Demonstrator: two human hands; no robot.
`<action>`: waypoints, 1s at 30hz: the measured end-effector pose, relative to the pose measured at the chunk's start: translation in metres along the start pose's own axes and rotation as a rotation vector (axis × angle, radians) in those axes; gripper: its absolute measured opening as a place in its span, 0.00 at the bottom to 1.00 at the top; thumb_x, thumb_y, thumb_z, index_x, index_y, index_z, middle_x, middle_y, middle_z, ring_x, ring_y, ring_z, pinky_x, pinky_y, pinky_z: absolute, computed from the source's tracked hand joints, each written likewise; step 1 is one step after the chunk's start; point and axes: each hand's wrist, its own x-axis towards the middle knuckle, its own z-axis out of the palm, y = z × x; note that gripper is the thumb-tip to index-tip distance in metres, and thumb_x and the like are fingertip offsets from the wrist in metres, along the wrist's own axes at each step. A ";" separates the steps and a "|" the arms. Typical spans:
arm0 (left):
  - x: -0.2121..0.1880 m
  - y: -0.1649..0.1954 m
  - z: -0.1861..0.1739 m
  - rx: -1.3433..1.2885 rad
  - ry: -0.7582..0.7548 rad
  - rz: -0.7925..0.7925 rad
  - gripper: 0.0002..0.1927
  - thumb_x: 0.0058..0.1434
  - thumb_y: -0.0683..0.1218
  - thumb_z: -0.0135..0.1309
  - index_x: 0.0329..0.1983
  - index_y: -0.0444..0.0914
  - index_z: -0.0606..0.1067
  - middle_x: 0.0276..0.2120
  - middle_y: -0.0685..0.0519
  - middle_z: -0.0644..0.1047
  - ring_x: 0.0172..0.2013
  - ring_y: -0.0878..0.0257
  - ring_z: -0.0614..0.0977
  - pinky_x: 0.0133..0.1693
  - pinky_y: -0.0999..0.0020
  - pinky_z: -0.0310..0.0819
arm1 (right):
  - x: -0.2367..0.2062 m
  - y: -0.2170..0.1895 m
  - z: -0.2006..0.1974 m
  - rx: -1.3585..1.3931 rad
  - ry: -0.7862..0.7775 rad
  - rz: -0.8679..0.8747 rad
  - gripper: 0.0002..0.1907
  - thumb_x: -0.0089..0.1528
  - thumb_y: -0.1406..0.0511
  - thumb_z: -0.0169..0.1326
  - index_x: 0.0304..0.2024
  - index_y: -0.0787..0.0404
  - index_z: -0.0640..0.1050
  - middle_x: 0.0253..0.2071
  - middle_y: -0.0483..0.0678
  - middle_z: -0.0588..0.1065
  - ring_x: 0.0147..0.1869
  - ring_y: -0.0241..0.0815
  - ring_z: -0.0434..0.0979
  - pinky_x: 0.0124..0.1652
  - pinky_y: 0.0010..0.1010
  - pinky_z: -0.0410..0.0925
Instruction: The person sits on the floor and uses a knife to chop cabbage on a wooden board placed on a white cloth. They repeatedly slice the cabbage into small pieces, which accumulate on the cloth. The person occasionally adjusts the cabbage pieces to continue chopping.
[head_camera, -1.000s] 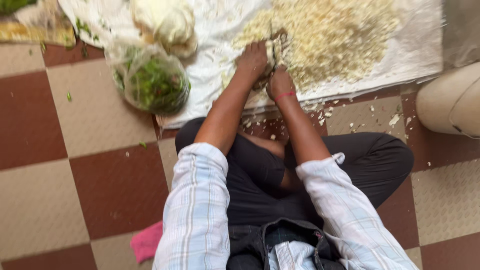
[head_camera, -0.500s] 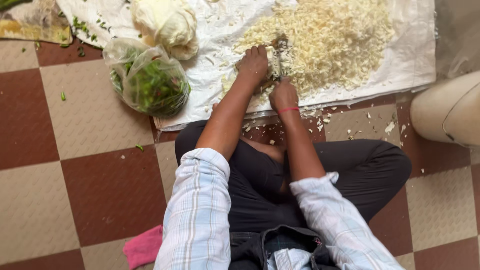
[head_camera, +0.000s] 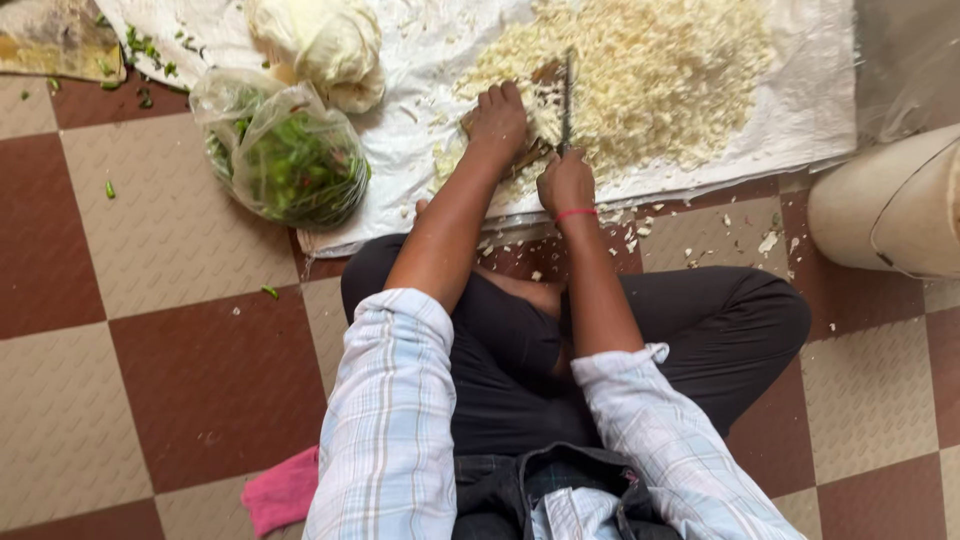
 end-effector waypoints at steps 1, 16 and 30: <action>-0.001 0.000 -0.001 -0.014 -0.011 -0.003 0.25 0.56 0.43 0.52 0.55 0.26 0.64 0.50 0.35 0.71 0.52 0.40 0.74 0.52 0.45 0.72 | -0.004 -0.001 0.003 0.020 0.006 0.042 0.22 0.72 0.59 0.43 0.55 0.76 0.67 0.39 0.75 0.76 0.45 0.75 0.78 0.46 0.57 0.71; 0.003 -0.005 0.015 0.032 -0.045 -0.043 0.25 0.53 0.43 0.51 0.53 0.28 0.64 0.49 0.36 0.72 0.51 0.41 0.74 0.51 0.47 0.72 | -0.009 -0.007 -0.001 0.051 0.003 0.046 0.27 0.70 0.62 0.44 0.57 0.85 0.60 0.36 0.76 0.76 0.42 0.75 0.78 0.44 0.57 0.70; 0.006 -0.018 0.001 0.112 -0.168 0.129 0.31 0.56 0.43 0.53 0.64 0.35 0.63 0.56 0.42 0.72 0.56 0.43 0.74 0.53 0.43 0.69 | 0.014 0.010 -0.010 0.026 0.073 0.061 0.26 0.70 0.62 0.44 0.56 0.84 0.63 0.41 0.75 0.76 0.46 0.74 0.79 0.46 0.55 0.71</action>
